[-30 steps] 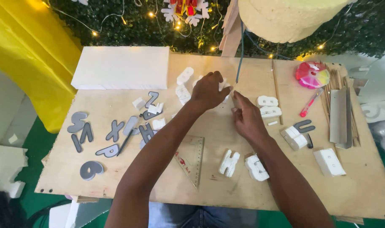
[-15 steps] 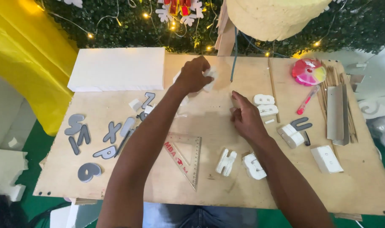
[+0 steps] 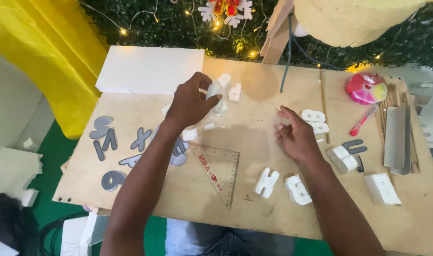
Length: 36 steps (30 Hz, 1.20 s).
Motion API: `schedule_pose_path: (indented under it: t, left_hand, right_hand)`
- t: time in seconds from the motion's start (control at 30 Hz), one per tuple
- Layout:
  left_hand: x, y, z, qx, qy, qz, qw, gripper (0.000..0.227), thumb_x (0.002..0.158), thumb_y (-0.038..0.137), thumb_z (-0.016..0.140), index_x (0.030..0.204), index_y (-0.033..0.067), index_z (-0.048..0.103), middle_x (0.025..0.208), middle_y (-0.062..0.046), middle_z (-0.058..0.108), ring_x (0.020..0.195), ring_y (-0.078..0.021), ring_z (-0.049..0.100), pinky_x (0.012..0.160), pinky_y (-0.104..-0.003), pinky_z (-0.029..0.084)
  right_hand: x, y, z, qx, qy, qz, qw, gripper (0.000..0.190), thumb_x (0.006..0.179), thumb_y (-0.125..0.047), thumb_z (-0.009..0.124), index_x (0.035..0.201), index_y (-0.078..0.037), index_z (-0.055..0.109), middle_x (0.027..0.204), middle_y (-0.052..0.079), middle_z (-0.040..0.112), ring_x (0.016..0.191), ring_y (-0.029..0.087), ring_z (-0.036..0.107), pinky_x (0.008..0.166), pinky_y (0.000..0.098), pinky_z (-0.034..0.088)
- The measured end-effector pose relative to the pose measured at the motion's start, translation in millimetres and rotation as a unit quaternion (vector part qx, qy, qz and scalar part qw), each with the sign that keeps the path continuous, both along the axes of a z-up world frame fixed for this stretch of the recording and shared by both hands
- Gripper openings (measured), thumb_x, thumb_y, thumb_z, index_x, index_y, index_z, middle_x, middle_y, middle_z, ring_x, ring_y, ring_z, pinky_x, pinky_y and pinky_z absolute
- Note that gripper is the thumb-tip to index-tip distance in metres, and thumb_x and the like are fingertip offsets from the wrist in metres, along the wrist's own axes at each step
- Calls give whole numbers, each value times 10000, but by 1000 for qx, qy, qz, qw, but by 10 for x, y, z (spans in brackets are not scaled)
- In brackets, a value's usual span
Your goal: Assembling small white foam blocks and organizing foam letters on a wooden work surface.
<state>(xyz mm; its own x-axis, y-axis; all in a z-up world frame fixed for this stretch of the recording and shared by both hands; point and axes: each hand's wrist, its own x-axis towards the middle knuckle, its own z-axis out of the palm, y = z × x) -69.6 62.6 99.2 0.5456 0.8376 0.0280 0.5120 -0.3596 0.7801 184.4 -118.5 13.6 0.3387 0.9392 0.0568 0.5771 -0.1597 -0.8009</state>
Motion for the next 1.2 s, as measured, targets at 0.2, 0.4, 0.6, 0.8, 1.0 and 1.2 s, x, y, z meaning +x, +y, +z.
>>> schedule_pose_path:
  t: [0.2,0.4,0.6,0.8,1.0,1.2]
  left_hand:
    - [-129,-24,-212,-63,-24,33,997,484,971,156,602,1430,62,480,1307,-238,646,1135,-369,707,916,-490,611]
    - [-149,-154,-273,-157,-161,-80,971,592,1014,123,492,1578,32,339,1360,-314,518,1199,-414,634,1040,-549,525]
    - [17,-539,-351,-176,-199,-145,953,541,934,46,640,1431,28,429,1250,-250,536,1085,-381,677,952,-517,580]
    - [178,-801,-548,-144,-222,-128,956,550,843,64,790,1264,9,440,1212,-238,565,1026,-342,704,914,-431,611]
    - [284,-1011,-581,-107,-252,-135,952,516,818,45,832,1154,12,442,1221,-269,605,952,-383,725,840,-427,641]
    - [322,-900,-911,-108,-269,-148,946,476,846,97,835,1121,17,454,1208,-242,669,928,-392,740,815,-441,643]
  right_hand:
    - [212,-129,-150,26,-3,32,999,452,1018,-59,572,1461,14,521,1299,277,653,857,343,758,725,407,650]
    - [301,-256,-143,63,-24,35,997,384,990,-82,630,1373,-52,638,1117,182,737,855,293,763,712,410,636]
    - [-197,-273,152,67,7,76,995,325,915,-94,708,1239,-79,729,1005,137,788,797,190,728,648,348,639]
    - [-333,-288,117,64,49,97,992,548,808,-125,834,1303,-1,633,1028,231,762,809,299,767,697,410,672]
    - [-394,-273,286,77,-12,106,991,499,793,-138,853,1228,11,657,1045,232,737,849,364,777,687,427,681]
    - [-312,-292,197,105,-1,105,989,462,833,-159,825,1232,18,676,1055,217,717,866,373,775,712,439,674]
